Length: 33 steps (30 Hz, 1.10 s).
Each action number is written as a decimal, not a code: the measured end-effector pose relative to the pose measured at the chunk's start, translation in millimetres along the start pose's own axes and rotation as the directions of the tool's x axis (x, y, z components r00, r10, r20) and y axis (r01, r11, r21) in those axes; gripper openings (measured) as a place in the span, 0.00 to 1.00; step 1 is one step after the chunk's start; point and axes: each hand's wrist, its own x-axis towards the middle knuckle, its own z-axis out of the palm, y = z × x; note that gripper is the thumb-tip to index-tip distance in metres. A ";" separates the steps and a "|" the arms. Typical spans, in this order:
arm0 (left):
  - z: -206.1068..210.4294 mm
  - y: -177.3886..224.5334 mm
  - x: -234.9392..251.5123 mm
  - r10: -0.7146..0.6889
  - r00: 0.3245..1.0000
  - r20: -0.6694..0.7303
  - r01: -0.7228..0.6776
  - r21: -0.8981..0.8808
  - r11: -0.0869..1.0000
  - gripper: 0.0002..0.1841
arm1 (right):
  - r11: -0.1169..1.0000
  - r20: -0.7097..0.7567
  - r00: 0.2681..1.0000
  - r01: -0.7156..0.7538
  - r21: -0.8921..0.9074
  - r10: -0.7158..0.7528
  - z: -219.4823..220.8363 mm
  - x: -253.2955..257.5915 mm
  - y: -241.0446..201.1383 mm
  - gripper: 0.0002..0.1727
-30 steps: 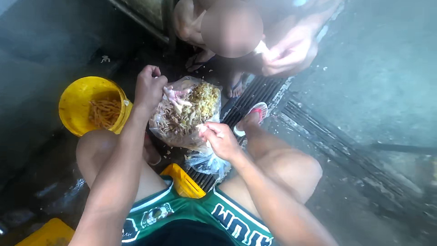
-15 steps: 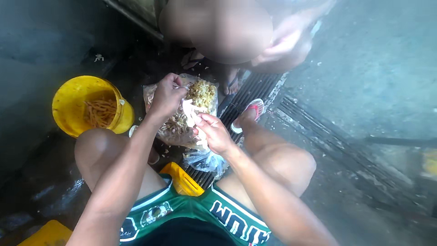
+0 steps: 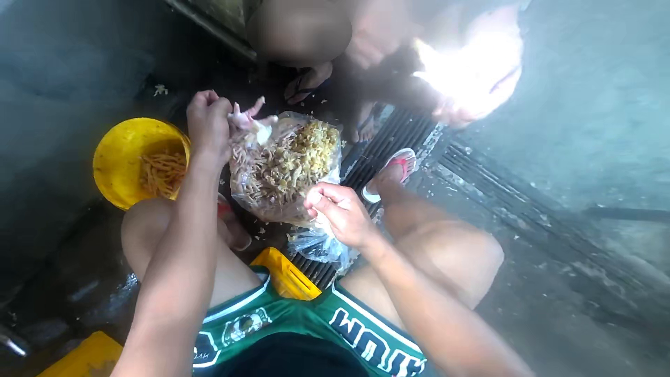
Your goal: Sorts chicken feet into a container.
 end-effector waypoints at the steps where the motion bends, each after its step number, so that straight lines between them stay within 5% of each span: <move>1: 6.7 -2.4 -8.9 0.010 0.999 0.049 -0.010 -0.015 1.000 0.08 | 1.000 0.003 1.000 -0.027 -0.002 0.027 -0.6 3.3 -0.1 0.16; 4: 27.8 -7.9 -36.7 0.042 0.979 0.202 -0.035 -0.039 0.999 0.07 | 0.994 0.023 0.997 -0.073 0.077 0.071 1.6 11.9 1.7 0.21; 9: 52.1 -9.4 -65.9 0.046 0.939 0.342 -0.098 0.135 0.986 0.12 | 0.866 0.030 0.986 -0.161 0.473 0.167 6.3 16.6 10.5 0.22; 14: 53.4 -17.8 -67.5 0.049 0.921 0.386 -0.127 0.179 0.976 0.11 | 0.888 -0.015 0.979 -0.177 0.425 0.202 5.7 18.4 14.5 0.15; 21: 36.9 -18.8 -37.7 0.019 0.988 0.153 -0.056 0.241 0.969 0.16 | 0.974 -0.007 1.000 0.013 0.225 -0.012 11.7 17.5 0.6 0.16; 25: -2.2 -3.7 4.5 0.001 0.997 -0.072 -0.010 -0.124 0.992 0.03 | 0.992 0.045 0.998 0.040 0.116 -0.046 7.1 -1.7 -2.2 0.15; 29: -7.0 2.0 -13.6 0.129 0.949 0.288 0.030 -0.490 0.871 0.06 | 0.993 0.019 0.995 -0.101 0.063 0.100 -2.1 8.5 5.0 0.17; 33: 2.6 -6.3 -31.3 0.246 0.717 0.652 0.202 -0.532 0.822 0.07 | 0.990 0.022 0.993 -0.116 0.077 0.115 0.9 11.7 -2.0 0.19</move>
